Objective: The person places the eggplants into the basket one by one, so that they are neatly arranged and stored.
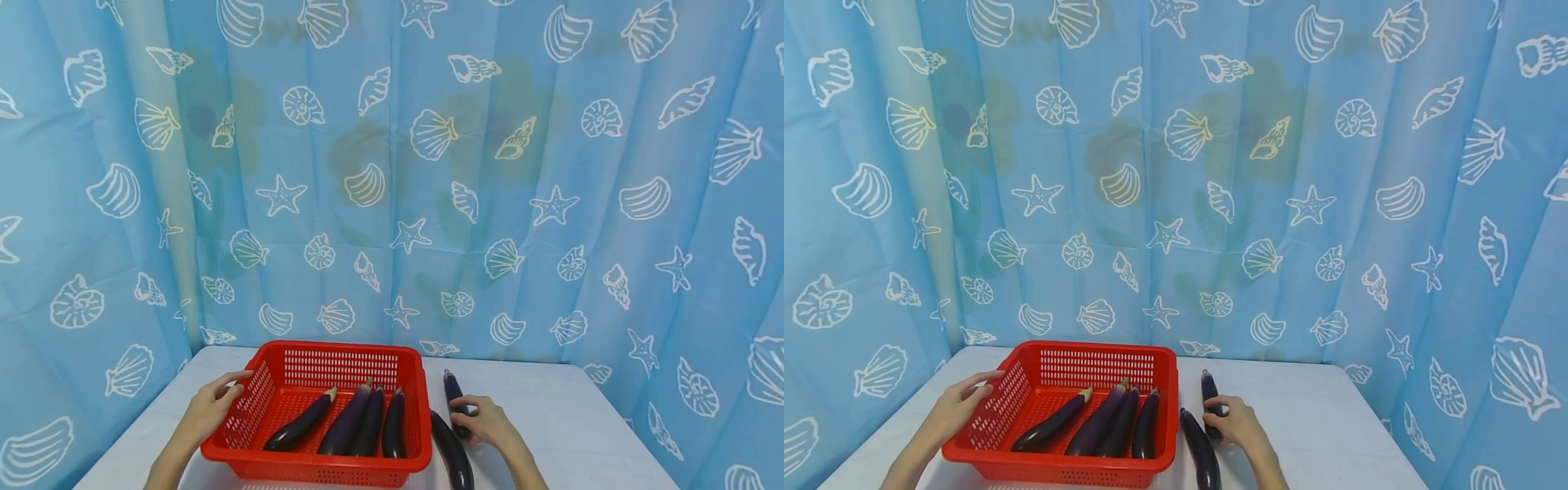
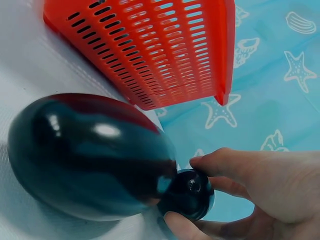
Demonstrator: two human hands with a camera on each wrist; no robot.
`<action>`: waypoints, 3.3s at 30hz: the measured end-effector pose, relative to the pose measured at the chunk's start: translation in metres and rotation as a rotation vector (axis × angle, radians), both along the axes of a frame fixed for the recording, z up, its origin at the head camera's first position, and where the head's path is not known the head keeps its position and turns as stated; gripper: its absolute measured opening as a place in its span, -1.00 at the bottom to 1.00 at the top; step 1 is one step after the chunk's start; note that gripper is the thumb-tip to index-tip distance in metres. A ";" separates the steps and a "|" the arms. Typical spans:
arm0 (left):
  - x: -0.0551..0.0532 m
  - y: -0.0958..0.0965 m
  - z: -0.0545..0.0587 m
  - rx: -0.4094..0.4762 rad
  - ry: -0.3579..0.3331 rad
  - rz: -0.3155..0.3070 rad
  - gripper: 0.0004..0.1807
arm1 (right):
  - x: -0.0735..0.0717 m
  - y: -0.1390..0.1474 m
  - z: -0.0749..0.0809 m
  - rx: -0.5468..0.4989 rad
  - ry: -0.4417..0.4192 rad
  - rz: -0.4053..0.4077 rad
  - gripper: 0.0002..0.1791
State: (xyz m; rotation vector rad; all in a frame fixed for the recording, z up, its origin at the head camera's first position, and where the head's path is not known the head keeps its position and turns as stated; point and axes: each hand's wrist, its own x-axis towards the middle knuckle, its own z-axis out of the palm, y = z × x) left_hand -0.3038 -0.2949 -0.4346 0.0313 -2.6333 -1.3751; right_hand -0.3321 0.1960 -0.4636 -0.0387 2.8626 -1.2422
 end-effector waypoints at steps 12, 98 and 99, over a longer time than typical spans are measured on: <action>0.000 0.001 0.000 0.000 -0.003 -0.002 -0.53 | 0.001 0.004 0.004 -0.012 -0.030 -0.026 -0.62; 0.003 0.003 0.003 -0.029 0.001 0.001 -0.53 | 0.048 -0.028 0.075 -0.086 0.100 0.102 -0.53; 0.003 0.003 0.003 -0.030 0.000 0.002 -0.53 | 0.048 -0.029 0.075 -0.085 0.100 0.107 -0.53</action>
